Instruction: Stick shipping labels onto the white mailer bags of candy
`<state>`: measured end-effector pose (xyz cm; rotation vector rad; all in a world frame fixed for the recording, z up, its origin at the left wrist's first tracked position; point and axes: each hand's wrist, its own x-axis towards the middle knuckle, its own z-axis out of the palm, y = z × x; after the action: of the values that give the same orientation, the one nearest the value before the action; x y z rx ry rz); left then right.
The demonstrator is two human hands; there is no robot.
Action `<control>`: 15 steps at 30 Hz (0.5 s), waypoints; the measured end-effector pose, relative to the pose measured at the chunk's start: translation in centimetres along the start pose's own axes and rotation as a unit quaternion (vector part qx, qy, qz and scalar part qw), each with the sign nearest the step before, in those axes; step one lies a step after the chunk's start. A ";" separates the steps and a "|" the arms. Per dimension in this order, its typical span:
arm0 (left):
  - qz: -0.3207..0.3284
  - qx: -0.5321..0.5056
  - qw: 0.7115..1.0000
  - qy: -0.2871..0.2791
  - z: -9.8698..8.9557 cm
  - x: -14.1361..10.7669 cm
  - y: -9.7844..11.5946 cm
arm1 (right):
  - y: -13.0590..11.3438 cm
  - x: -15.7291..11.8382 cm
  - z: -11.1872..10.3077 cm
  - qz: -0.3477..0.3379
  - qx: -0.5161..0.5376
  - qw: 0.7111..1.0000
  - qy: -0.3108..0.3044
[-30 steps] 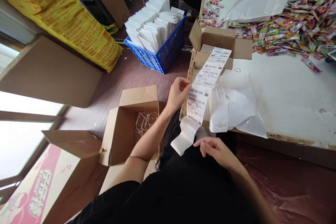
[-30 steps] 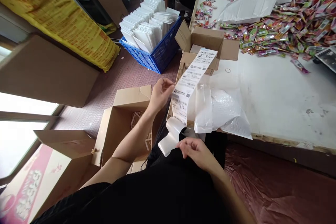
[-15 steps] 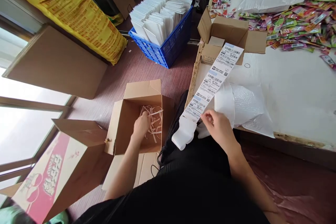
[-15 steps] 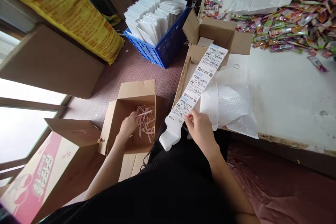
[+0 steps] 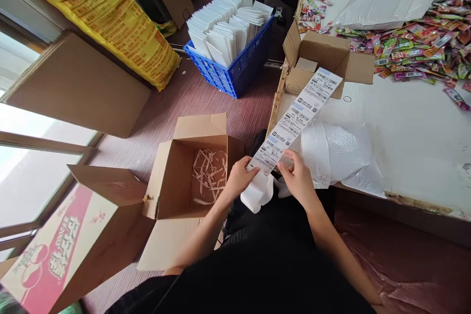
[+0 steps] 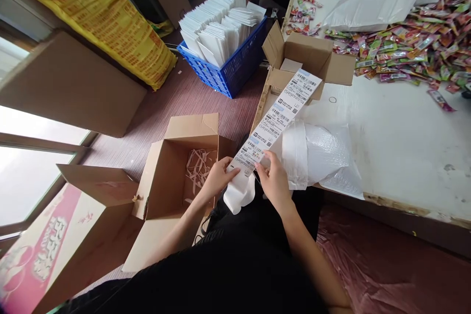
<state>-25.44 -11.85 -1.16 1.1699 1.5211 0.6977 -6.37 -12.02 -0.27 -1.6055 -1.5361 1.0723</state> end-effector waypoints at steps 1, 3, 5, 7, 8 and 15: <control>0.003 -0.022 1.000 0.000 -0.2 -0.6 0.2 | -0.2 -0.1 0.0 0.002 0.019 1.000 0.016; 0.023 -0.073 0.997 -0.030 -0.6 -1.9 0.5 | -0.7 -0.2 -0.1 -0.001 0.057 0.996 0.062; 0.056 -0.092 0.992 -0.058 -0.7 -2.8 1.2 | -1.3 -0.2 -0.6 -0.011 0.094 0.991 0.100; 0.089 -0.077 0.989 -0.089 -0.7 -3.2 2.1 | -2.0 -0.4 -1.4 -0.034 0.112 0.985 0.124; 0.102 -0.072 0.985 -0.116 -0.7 -3.2 2.7 | -2.2 -0.6 -1.8 -0.051 0.109 0.984 0.135; -0.018 -0.306 0.914 -0.267 1.0 0.5 6.3 | -2.9 -3.0 -3.4 -0.183 -0.044 0.978 0.086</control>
<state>-22.52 -9.32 3.92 0.7558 0.7731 0.6872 -4.60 -14.52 4.20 -1.3601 -1.6950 0.6545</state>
